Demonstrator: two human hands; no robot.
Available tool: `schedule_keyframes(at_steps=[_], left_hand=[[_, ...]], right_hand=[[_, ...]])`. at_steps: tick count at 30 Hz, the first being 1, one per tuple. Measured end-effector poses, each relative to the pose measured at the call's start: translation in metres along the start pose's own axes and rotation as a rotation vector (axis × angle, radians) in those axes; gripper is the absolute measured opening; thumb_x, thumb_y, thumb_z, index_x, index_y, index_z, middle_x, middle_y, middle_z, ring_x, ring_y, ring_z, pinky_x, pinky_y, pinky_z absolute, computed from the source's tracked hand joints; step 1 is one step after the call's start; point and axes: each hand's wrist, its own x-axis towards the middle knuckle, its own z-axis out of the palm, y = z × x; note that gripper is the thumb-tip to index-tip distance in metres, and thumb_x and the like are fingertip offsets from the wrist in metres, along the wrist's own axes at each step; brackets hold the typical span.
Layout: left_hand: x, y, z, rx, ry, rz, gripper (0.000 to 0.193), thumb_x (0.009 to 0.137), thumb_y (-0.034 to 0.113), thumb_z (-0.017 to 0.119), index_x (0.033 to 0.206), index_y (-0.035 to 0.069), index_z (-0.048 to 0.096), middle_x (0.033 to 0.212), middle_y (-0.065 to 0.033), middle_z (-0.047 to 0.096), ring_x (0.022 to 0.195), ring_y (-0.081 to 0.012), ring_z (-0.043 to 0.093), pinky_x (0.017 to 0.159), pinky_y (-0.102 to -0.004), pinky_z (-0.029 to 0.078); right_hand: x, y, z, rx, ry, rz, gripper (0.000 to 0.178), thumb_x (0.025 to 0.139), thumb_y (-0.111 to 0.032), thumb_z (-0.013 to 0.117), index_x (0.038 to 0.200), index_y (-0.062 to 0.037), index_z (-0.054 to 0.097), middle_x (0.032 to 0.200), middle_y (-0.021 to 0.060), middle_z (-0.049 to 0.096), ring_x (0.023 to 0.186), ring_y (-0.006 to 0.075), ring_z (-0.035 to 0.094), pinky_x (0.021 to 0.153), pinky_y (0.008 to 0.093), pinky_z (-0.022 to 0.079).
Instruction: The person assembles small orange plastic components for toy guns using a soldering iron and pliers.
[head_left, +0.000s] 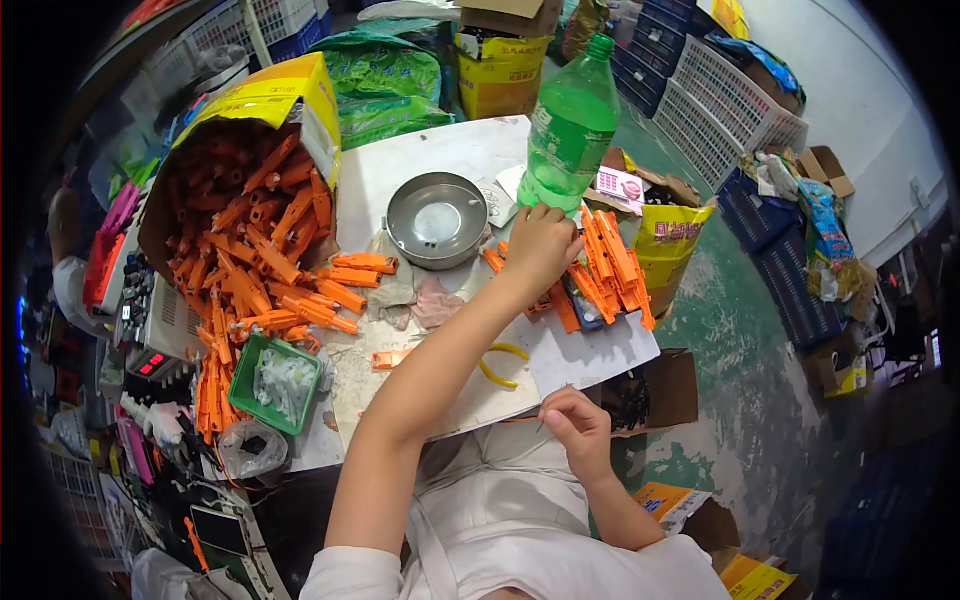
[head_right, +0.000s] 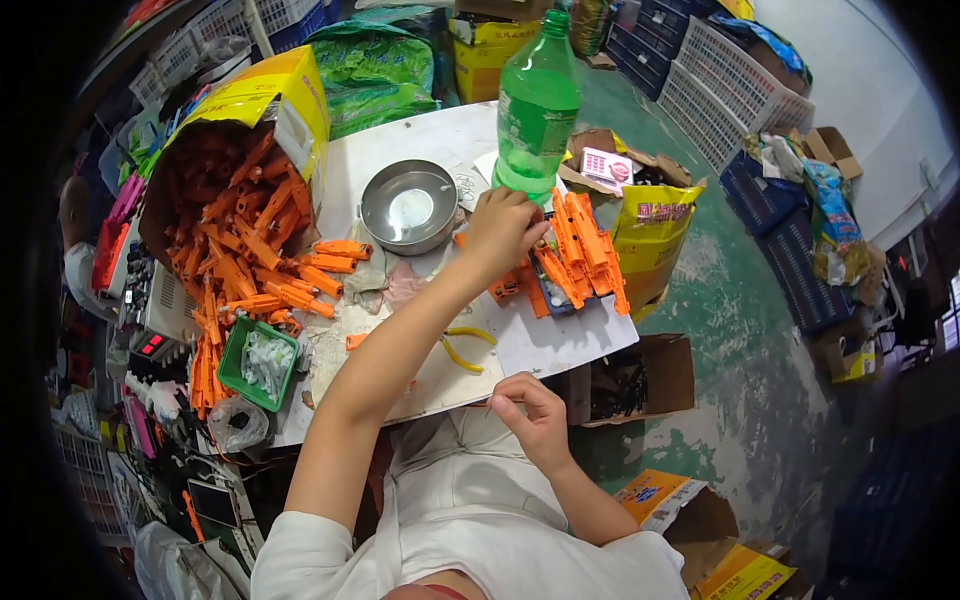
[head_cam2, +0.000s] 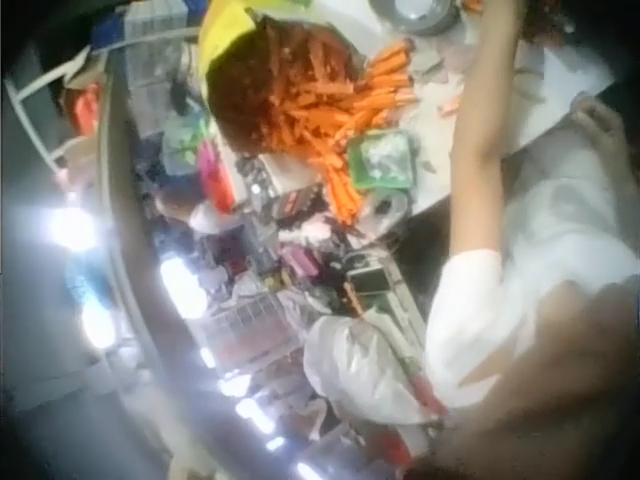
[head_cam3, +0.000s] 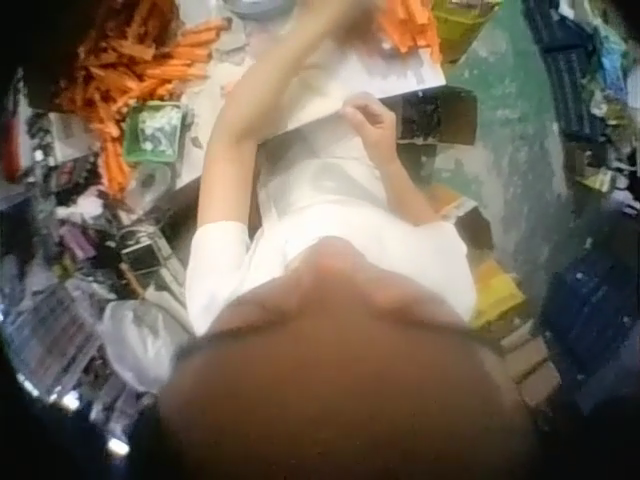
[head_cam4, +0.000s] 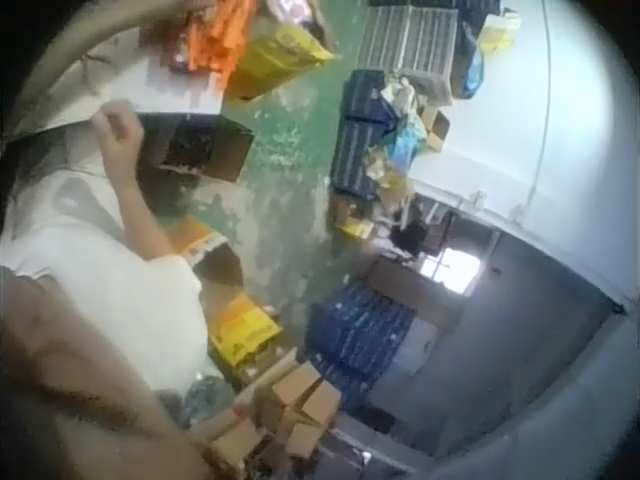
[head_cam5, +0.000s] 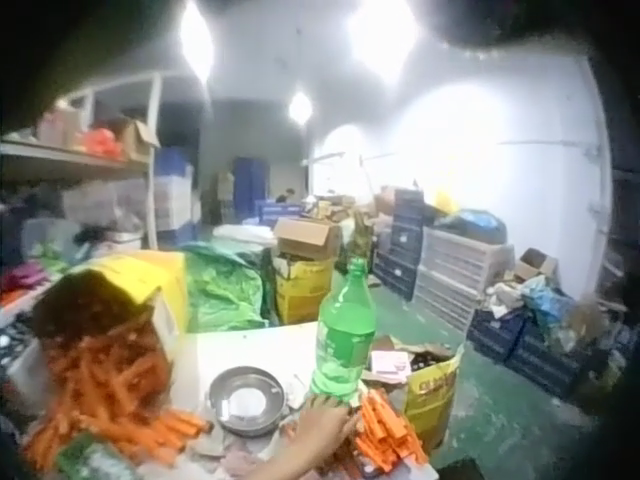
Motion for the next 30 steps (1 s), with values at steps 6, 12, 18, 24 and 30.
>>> schedule_keyframes(at_steps=[6, 12, 18, 24, 30], left_hand=[[-0.054, 0.014, -0.046, -0.119, 0.152, 0.049, 0.020, 0.071, 0.025, 0.068, 0.078, 0.006, 0.064, 0.080, -0.0118, 0.061, 0.088, -0.0299, 0.057, 0.085, -0.0417, 0.042], [-0.176, -0.010, -0.187, 0.086, 0.200, -0.014, 0.022, 0.070, 0.017, 0.074, 0.088, 0.008, 0.065, 0.091, -0.0074, 0.060, 0.097, -0.0265, 0.054, 0.087, -0.0412, 0.041], [-0.272, -0.062, -0.287, 0.505, 0.076, -0.485, 0.012, 0.075, 0.014, 0.070, 0.083, 0.005, 0.066, 0.085, -0.0065, 0.057, 0.096, -0.0266, 0.052, 0.086, -0.0383, 0.040], [-0.295, -0.071, -0.285, 0.508, -0.046, -0.593, 0.011, 0.073, 0.014, 0.071, 0.079, 0.005, 0.067, 0.082, -0.0060, 0.052, 0.091, -0.0245, 0.050, 0.083, -0.0373, 0.040], [-0.286, -0.081, -0.279, 0.543, -0.112, -0.541, 0.010, 0.070, 0.013, 0.071, 0.077, 0.006, 0.068, 0.082, -0.0043, 0.050, 0.088, -0.0230, 0.048, 0.083, -0.0359, 0.038]], right_hand=[[-0.005, 0.008, -0.010, -0.087, 0.027, 0.088, 0.006, 0.080, -0.004, 0.063, 0.078, 0.0018, 0.061, 0.082, 0.0057, 0.058, 0.075, 0.0128, 0.052, 0.069, 0.0234, 0.041], [0.006, 0.008, -0.001, -0.130, 0.032, 0.019, 0.016, 0.084, -0.011, 0.058, 0.074, 0.0008, 0.054, 0.076, 0.0057, 0.053, 0.074, 0.0125, 0.047, 0.071, 0.0246, 0.037], [0.023, 0.016, 0.031, -0.112, -0.114, 0.044, 0.014, 0.084, -0.009, 0.061, 0.076, 0.0014, 0.057, 0.078, 0.0060, 0.054, 0.072, 0.0118, 0.048, 0.068, 0.0233, 0.039], [0.020, 0.016, 0.068, -0.151, -0.233, 0.026, 0.015, 0.084, -0.011, 0.061, 0.075, 0.0007, 0.056, 0.078, 0.0062, 0.055, 0.073, 0.0122, 0.048, 0.068, 0.0240, 0.038], [0.013, 0.017, 0.065, -0.193, -0.257, 0.068, 0.009, 0.083, -0.005, 0.063, 0.079, 0.0034, 0.060, 0.081, 0.0081, 0.059, 0.074, 0.0132, 0.052, 0.068, 0.0233, 0.041]])
